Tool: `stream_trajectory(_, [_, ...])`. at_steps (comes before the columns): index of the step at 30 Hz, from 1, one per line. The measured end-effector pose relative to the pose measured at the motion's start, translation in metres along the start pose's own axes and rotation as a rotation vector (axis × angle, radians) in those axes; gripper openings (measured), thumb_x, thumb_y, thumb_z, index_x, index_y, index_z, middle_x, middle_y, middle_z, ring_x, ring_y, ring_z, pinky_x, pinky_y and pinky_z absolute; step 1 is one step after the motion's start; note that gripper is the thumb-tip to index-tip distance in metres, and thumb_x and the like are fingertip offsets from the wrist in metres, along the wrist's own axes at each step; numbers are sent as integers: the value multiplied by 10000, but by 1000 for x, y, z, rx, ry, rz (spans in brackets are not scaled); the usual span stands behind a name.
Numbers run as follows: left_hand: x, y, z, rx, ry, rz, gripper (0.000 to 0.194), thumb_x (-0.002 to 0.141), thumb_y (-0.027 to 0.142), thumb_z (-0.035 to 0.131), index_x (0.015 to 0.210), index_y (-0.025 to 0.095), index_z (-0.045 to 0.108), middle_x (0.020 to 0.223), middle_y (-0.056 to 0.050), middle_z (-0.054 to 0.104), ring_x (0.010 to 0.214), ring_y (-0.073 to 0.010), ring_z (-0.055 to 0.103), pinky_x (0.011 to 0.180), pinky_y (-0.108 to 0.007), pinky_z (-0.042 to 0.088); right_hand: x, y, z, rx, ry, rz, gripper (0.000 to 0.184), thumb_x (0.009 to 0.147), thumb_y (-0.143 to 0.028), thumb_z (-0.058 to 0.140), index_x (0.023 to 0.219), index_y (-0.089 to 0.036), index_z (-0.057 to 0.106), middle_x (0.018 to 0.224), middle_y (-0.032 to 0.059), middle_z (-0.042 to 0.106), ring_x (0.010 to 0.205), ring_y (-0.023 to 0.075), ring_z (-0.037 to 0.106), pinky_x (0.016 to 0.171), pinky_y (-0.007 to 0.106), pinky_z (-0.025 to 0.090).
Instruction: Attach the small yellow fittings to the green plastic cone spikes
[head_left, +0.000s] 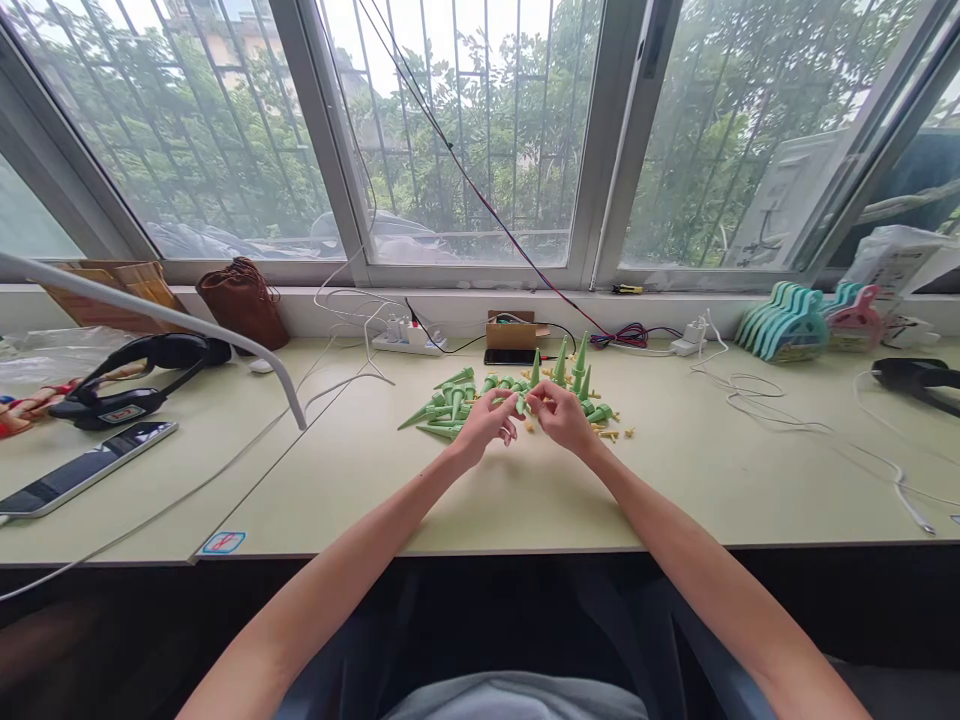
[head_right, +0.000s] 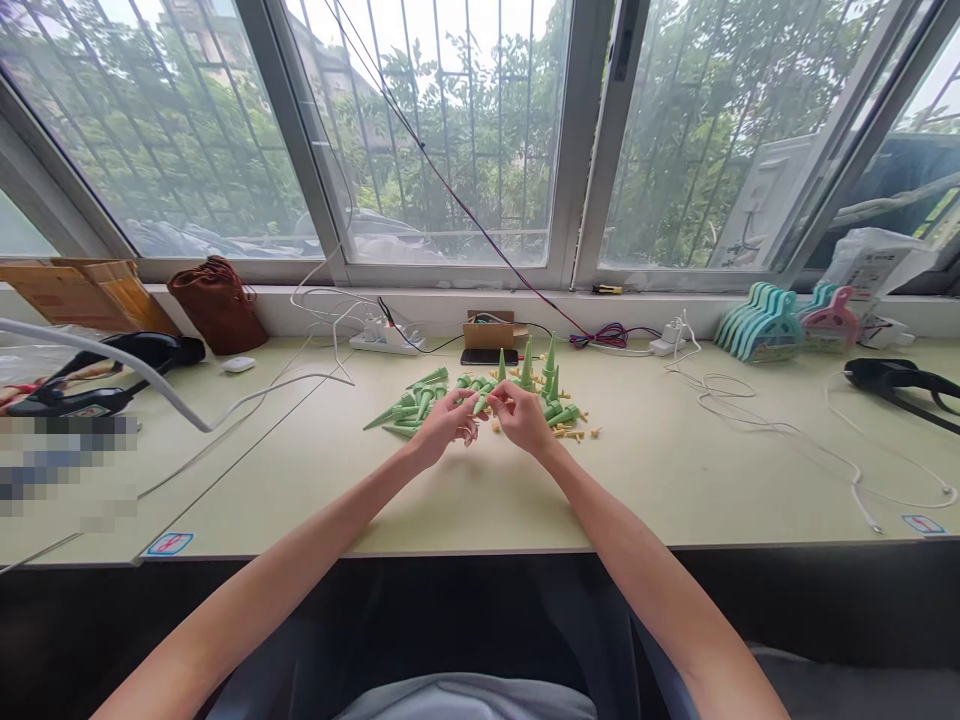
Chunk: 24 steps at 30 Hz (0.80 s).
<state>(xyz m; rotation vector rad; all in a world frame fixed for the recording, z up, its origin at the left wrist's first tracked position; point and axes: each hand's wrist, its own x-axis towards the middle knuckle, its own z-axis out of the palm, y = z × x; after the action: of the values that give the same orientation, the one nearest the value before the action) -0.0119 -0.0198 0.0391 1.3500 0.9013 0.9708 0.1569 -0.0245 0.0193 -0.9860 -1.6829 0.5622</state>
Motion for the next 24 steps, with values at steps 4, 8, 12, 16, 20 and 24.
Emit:
stream_trajectory(4, [0, 0, 0, -12, 15, 11, 472, 780, 504, 704, 1035, 160, 506, 699, -6, 607, 441, -86, 539, 409, -218, 407, 1, 0, 1, 12, 3, -11, 250, 896, -449, 529, 851, -203, 536, 717, 10, 578, 546, 131, 538, 515, 253, 426])
stream_trajectory(8, [1, 2, -1, -12, 37, 49, 498, 750, 501, 732, 1036, 166, 501, 683, 14, 589, 435, -86, 536, 399, -218, 393, 1, 2, 1, 20, 7, -7, 261, 891, -465, 532, 895, -204, 530, 758, 22, 610, 605, 156, 606, 540, 262, 464])
stream_trajectory(12, [1, 1, -2, -12, 40, 65, 504, 740, 501, 739, 1036, 173, 499, 688, 19, 587, 437, -84, 538, 400, -215, 390, 0, 2, 0, 12, -4, 0, 269, 892, -476, 531, 872, -208, 518, 721, 19, 616, 617, 161, 605, 534, 257, 451])
stream_trajectory(16, [0, 1, -1, -10, 32, 69, 510, 734, 495, 747, 1036, 171, 494, 697, 16, 585, 446, -85, 542, 406, -218, 401, 0, 2, -1, 10, -15, 13, 300, 905, -498, 509, 819, -211, 494, 653, 5, 592, 551, 139, 536, 513, 250, 409])
stream_trajectory(20, [-2, 2, 0, 37, 30, 95, 516, 727, 501, 749, 1037, 176, 494, 712, 24, 564, 454, -84, 546, 399, -216, 404, 0, 2, 0, -9, -5, 36, 343, 914, -525, 483, 768, -215, 460, 570, -14, 552, 485, 123, 465, 494, 248, 367])
stream_trajectory(24, [-2, -1, 0, 144, 19, 181, 491, 748, 488, 725, 1056, 190, 485, 793, 12, 557, 469, -81, 555, 385, -210, 404, 0, 1, 0, -37, 10, 59, 375, 922, -533, 466, 717, -221, 427, 514, -27, 508, 449, 115, 413, 477, 248, 332])
